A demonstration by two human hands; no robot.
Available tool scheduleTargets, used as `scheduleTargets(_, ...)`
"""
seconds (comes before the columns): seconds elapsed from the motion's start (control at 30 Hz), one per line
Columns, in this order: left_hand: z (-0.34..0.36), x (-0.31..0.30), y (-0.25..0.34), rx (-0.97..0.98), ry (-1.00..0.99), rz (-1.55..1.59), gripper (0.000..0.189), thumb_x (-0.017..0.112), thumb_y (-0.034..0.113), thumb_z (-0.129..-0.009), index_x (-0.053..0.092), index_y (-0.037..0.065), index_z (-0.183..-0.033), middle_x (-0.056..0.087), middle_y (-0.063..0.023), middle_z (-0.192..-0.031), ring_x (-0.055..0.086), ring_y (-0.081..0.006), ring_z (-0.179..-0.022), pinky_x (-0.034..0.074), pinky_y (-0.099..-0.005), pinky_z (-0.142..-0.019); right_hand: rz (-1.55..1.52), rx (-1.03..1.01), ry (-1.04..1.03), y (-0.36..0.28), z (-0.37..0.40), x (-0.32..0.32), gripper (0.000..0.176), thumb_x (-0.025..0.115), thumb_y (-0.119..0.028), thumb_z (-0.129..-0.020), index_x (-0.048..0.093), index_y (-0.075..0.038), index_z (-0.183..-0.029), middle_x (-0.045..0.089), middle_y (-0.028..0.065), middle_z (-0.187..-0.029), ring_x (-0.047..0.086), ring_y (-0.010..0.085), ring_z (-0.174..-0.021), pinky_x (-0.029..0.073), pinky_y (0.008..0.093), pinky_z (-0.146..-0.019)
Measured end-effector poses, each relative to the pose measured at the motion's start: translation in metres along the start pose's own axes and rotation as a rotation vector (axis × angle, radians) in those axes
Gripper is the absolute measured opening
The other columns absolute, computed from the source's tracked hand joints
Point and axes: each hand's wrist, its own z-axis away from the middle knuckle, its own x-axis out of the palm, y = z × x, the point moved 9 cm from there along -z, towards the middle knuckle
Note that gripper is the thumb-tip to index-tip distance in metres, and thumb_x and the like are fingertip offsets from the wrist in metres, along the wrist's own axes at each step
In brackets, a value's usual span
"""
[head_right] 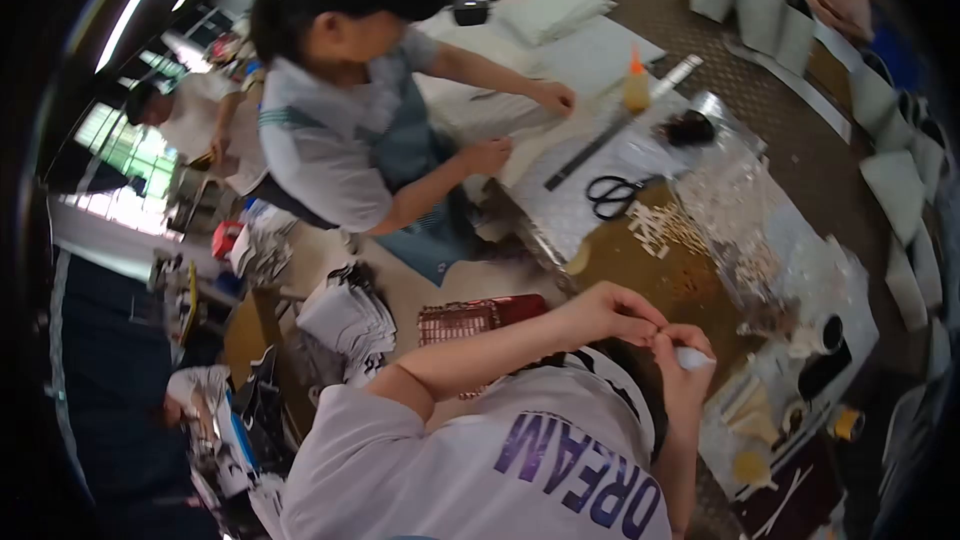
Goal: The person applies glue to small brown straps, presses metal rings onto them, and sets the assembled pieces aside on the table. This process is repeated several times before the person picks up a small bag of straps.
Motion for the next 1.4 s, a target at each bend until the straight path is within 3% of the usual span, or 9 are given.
scheduleTargets(0.23,0.009,-0.018,0.017,0.195,0.153,-0.162,0.018,0.068,0.003,-0.077,0.067,-0.002,-0.094,0.067,-0.0062,-0.082,0.061,-0.0097,-0.072,0.05,-0.0213,-0.066,-0.039,-0.015,-0.062,0.005,-0.016,0.011,0.012,0.059,-0.004,-0.083,0.051,-0.003,-0.092,0.052,0.0016,-0.076,0.048,0.007,-0.058,0.039,0.0199,-0.053)
scheduleTargets(0.43,0.014,-0.045,0.013,0.126,0.224,0.149,0.023,0.067,0.005,-0.079,0.064,-0.003,-0.1,0.066,-0.008,-0.085,0.063,-0.0127,-0.075,0.051,-0.0212,-0.068,-0.014,0.132,-0.1,-0.001,-0.02,0.013,0.028,0.054,-0.001,-0.085,0.037,-0.009,-0.105,0.045,0.0041,-0.088,0.042,0.0079,-0.058,0.038,0.021,-0.052)
scheduleTargets(0.6,0.02,-0.057,0.003,0.039,0.253,0.27,0.028,0.066,0.007,-0.08,0.06,-0.004,-0.106,0.065,-0.0102,-0.092,0.064,-0.0158,-0.083,0.052,-0.0233,-0.073,0.007,-0.035,-0.181,-0.016,-0.021,0.021,0.023,0.052,0.002,-0.086,0.045,-0.005,-0.106,0.05,0.0036,-0.091,0.05,0.0093,-0.069,0.042,0.0216,-0.058)
scheduleTargets(0.67,0.022,-0.057,-0.002,-0.021,0.239,0.299,0.033,0.065,0.008,-0.081,0.057,-0.005,-0.11,0.064,-0.0119,-0.096,0.064,-0.0178,-0.087,0.051,-0.0243,-0.078,0.017,-0.07,-0.192,-0.013,-0.021,0.015,0.03,0.053,0.008,-0.083,0.049,-0.002,-0.11,0.05,0.0046,-0.099,0.053,0.0109,-0.08,0.045,0.0224,-0.064)
scheduleTargets(0.7,0.025,-0.057,0.0,-0.049,0.27,0.299,0.03,0.066,0.006,-0.081,0.058,-0.005,-0.108,0.064,-0.0112,-0.094,0.064,-0.018,-0.085,0.051,-0.0245,-0.076,0.194,-0.2,-0.235,-0.021,-0.021,0.014,0.035,0.058,0.011,-0.078,0.052,0.0,-0.11,0.051,0.0051,-0.102,0.054,0.0111,-0.084,0.047,0.0218,-0.067)
scheduleTargets(0.73,0.027,-0.057,0.001,-0.068,0.283,0.275,0.029,0.065,0.005,-0.081,0.058,-0.004,-0.108,0.064,-0.0113,-0.094,0.064,-0.0181,-0.085,0.052,-0.0251,-0.076,0.204,-0.302,-0.159,-0.045,-0.019,0.018,0.035,0.069,0.005,-0.071,0.059,-0.002,-0.104,0.054,0.0053,-0.098,0.055,0.0114,-0.082,0.045,0.0214,-0.068)
scheduleTargets(0.8,0.032,-0.057,0.001,-0.103,0.323,0.261,0.027,0.064,0.003,-0.082,0.06,-0.003,-0.107,0.065,-0.0113,-0.093,0.064,-0.0181,-0.084,0.052,-0.0245,-0.075,0.31,-0.177,-0.156,-0.046,-0.018,0.017,0.036,0.068,0.007,-0.071,0.061,-0.002,-0.106,0.055,0.0069,-0.101,0.057,0.0134,-0.082,0.048,0.0231,-0.068)
scheduleTargets(1.03,0.036,-0.049,0.007,-0.125,0.335,0.239,0.023,0.064,0.003,-0.082,0.062,-0.002,-0.104,0.066,-0.0109,-0.091,0.065,-0.0186,-0.082,0.053,-0.0241,-0.072,0.473,-0.385,-0.18,-0.071,-0.011,0.023,0.039,0.066,0.009,-0.071,0.061,-0.003,-0.107,0.055,0.0074,-0.099,0.058,0.0156,-0.081,0.056,0.0267,-0.065)
scheduleTargets(1.4,0.033,-0.045,0.007,-0.146,0.322,0.189,0.024,0.066,0.005,-0.08,0.063,-0.002,-0.103,0.066,-0.0101,-0.091,0.065,-0.0182,-0.082,0.053,-0.0256,-0.075,0.649,-0.484,-0.157,-0.076,-0.006,0.023,0.038,0.071,0.0,-0.07,0.062,-0.005,-0.106,0.055,0.0083,-0.094,0.057,0.0199,-0.077,0.049,0.0285,-0.062)
